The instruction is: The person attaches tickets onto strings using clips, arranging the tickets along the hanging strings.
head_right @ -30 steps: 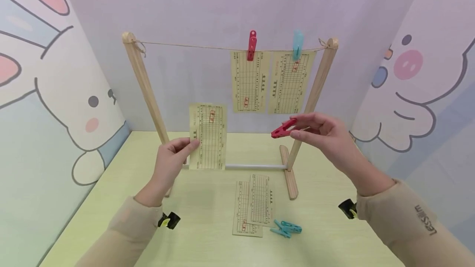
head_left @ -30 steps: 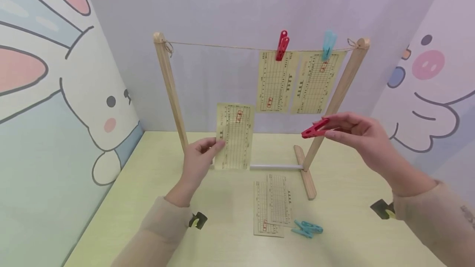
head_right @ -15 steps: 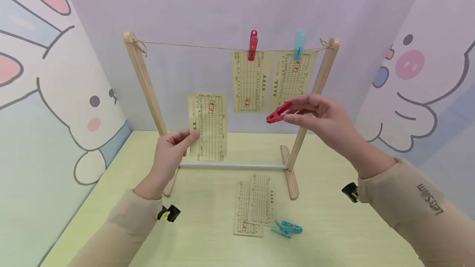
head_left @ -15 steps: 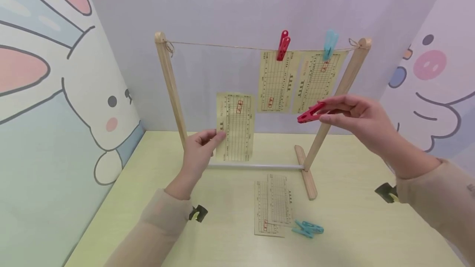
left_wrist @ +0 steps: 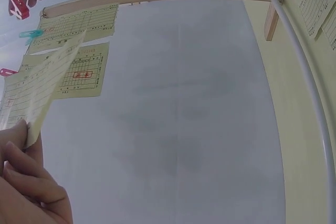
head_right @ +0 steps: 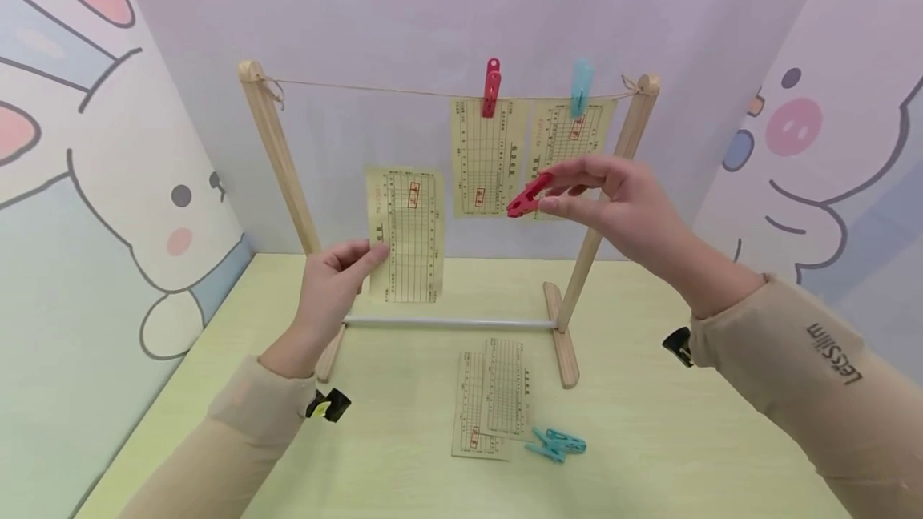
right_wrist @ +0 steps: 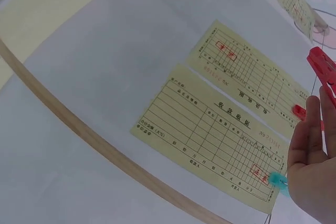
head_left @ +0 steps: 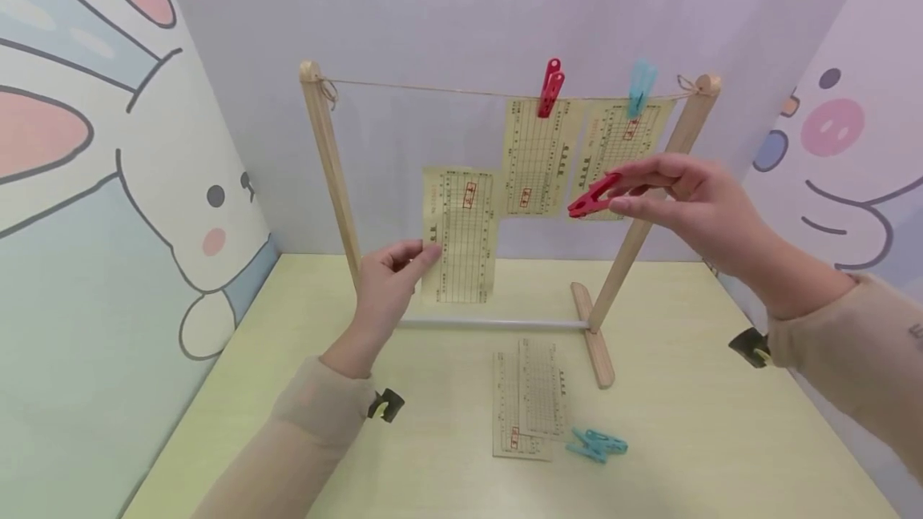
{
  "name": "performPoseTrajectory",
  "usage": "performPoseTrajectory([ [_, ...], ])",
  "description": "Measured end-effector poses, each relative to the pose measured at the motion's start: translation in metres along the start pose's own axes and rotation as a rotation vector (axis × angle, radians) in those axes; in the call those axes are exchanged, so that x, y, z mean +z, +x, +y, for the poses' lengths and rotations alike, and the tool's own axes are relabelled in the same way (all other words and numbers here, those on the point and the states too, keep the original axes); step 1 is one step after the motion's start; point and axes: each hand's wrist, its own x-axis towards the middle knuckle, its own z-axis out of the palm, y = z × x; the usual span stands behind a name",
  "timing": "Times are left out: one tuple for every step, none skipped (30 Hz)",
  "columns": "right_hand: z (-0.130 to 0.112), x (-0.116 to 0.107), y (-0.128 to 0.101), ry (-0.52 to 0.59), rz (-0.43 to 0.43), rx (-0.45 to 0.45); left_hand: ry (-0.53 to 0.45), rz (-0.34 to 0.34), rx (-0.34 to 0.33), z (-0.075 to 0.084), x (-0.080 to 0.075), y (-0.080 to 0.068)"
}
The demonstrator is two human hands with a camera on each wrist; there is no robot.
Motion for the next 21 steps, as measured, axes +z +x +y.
performPoseTrajectory([
  [-0.002,0.000,0.001,-0.012,0.003,0.008,0.004,-0.002,0.002,0.001,0.000,0.001],
  [-0.004,0.000,0.002,-0.028,0.005,0.013,0.005,-0.002,0.006,0.001,0.000,0.001],
  [-0.006,0.000,0.003,-0.045,0.003,0.013,0.006,-0.003,0.009,0.002,0.000,0.002],
  [-0.007,0.000,0.005,-0.062,0.002,0.010,0.005,-0.001,0.009,0.003,0.000,0.003],
  [-0.009,0.000,0.006,-0.075,0.003,0.012,0.006,0.001,0.008,0.003,0.000,0.004],
  [-0.012,0.001,0.007,-0.087,0.004,0.014,0.007,0.002,0.007,0.004,0.001,0.005],
  [-0.014,0.001,0.009,-0.098,0.005,0.012,0.010,0.005,0.006,0.004,0.001,0.006],
  [-0.016,0.002,0.011,-0.105,0.004,0.006,0.012,0.007,0.005,0.004,0.001,0.006],
  [-0.018,0.003,0.012,-0.109,0.002,-0.005,0.017,0.009,0.003,0.004,0.001,0.008],
  [-0.020,0.003,0.014,-0.115,0.005,-0.010,0.019,0.011,-0.001,0.005,0.001,0.008],
  [-0.023,0.003,0.016,-0.116,0.009,-0.009,0.024,0.010,-0.001,0.005,0.001,0.009],
  [-0.025,0.003,0.018,-0.120,0.010,-0.022,0.026,0.010,-0.004,0.005,0.001,0.010],
  [-0.026,0.004,0.020,-0.125,0.009,-0.035,0.028,0.012,-0.008,0.006,0.001,0.011],
  [-0.028,0.004,0.021,-0.131,0.010,-0.042,0.029,0.013,-0.011,0.006,0.001,0.012],
  [-0.030,0.004,0.023,-0.141,0.015,-0.048,0.031,0.015,-0.013,0.007,0.002,0.013],
  [-0.031,0.004,0.025,-0.151,0.022,-0.047,0.030,0.018,-0.015,0.007,0.002,0.013],
  [-0.032,0.005,0.026,-0.166,0.030,-0.046,0.032,0.019,-0.017,0.008,0.002,0.014],
  [-0.034,0.005,0.028,-0.181,0.035,-0.049,0.033,0.021,-0.017,0.008,0.002,0.015],
  [-0.035,0.005,0.029,-0.193,0.039,-0.044,0.033,0.021,-0.017,0.009,0.002,0.015],
  [-0.036,0.006,0.030,-0.206,0.043,-0.038,0.032,0.020,-0.014,0.009,0.002,0.016],
  [-0.037,0.006,0.031,-0.213,0.046,-0.037,0.032,0.019,-0.010,0.009,0.002,0.017],
])
